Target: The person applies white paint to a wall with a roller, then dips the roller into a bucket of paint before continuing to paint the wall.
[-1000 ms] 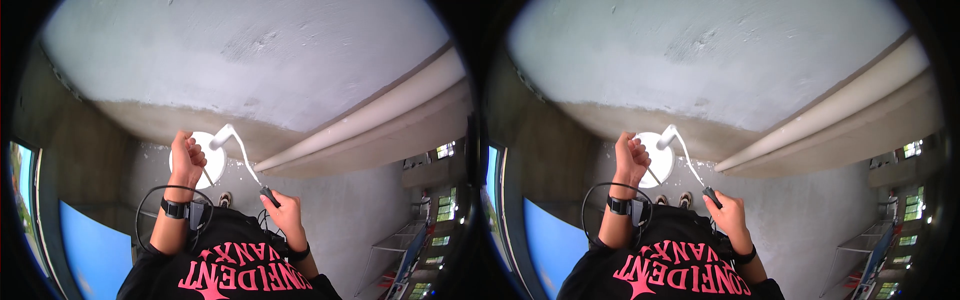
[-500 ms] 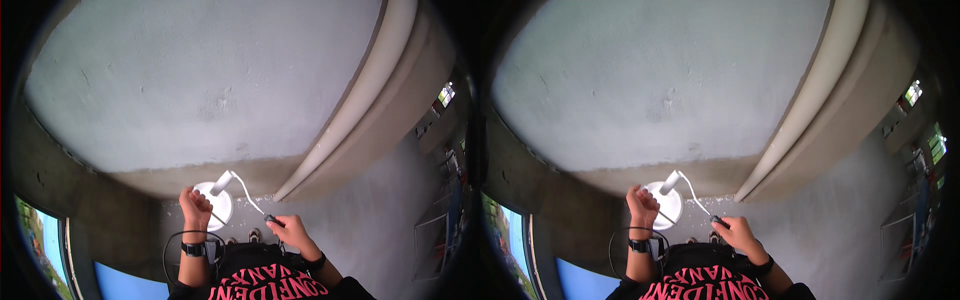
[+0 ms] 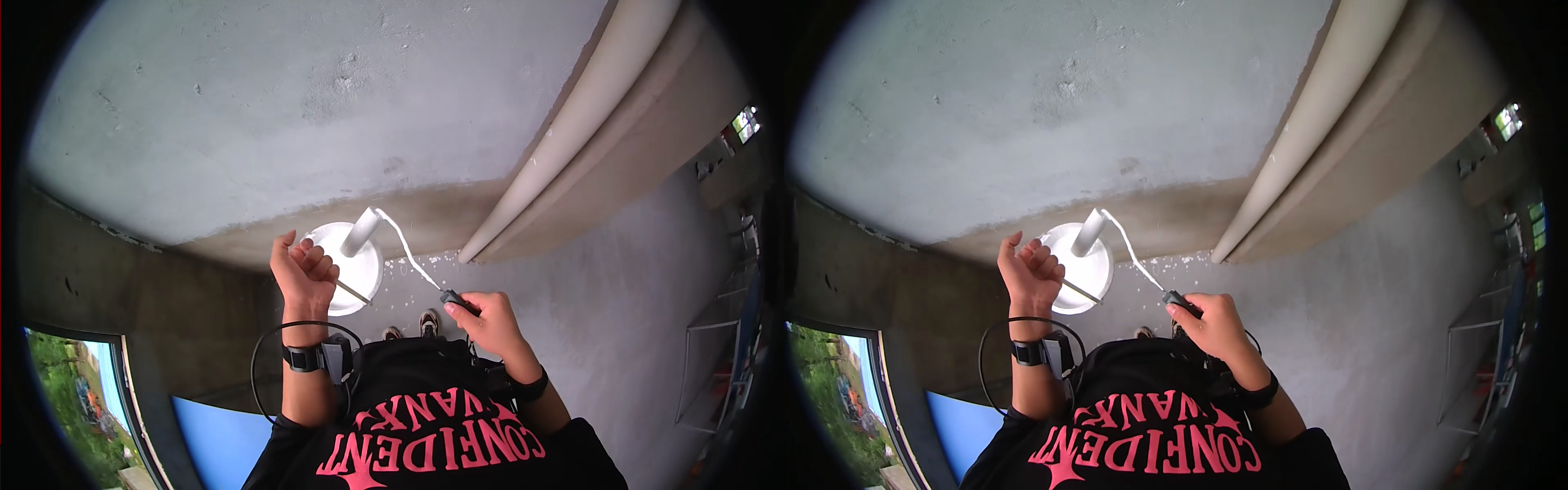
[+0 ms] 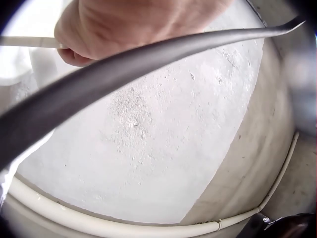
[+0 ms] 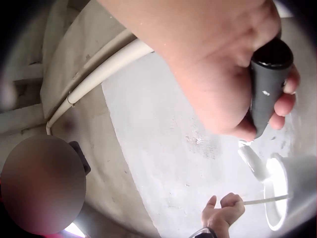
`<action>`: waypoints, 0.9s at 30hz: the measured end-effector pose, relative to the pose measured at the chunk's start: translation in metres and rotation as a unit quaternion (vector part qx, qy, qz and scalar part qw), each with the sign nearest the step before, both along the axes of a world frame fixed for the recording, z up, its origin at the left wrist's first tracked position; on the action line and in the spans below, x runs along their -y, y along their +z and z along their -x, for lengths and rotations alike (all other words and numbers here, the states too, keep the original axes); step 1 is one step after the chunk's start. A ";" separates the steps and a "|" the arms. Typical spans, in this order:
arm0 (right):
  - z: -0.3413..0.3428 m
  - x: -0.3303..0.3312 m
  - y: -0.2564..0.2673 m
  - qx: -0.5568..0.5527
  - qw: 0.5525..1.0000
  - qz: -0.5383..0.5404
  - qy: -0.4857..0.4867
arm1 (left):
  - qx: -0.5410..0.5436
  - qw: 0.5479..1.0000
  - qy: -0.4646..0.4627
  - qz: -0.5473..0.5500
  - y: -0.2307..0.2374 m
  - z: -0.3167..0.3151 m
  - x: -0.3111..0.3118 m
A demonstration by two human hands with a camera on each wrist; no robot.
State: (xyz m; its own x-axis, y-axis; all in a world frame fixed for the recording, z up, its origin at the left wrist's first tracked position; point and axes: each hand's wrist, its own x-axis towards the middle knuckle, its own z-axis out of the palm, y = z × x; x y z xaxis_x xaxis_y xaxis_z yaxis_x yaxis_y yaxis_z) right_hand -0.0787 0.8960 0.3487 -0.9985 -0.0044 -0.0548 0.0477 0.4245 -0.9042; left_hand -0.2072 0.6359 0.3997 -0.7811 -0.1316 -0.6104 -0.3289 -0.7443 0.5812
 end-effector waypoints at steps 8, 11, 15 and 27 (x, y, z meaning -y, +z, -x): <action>0.001 0.002 -0.006 0.099 0.992 0.083 0.000 | -0.009 1.000 -0.011 -0.003 -0.005 0.002 0.002; 0.002 0.001 -0.013 0.071 0.995 0.065 0.013 | -0.004 1.000 -0.006 -0.001 -0.006 0.002 0.003; 0.003 -0.001 -0.012 0.078 0.995 0.069 -0.001 | -0.002 1.000 -0.006 -0.005 -0.007 0.002 0.005; 0.003 -0.015 -0.027 0.051 0.997 0.037 -0.035 | -0.002 1.000 0.013 0.010 -0.013 0.001 0.006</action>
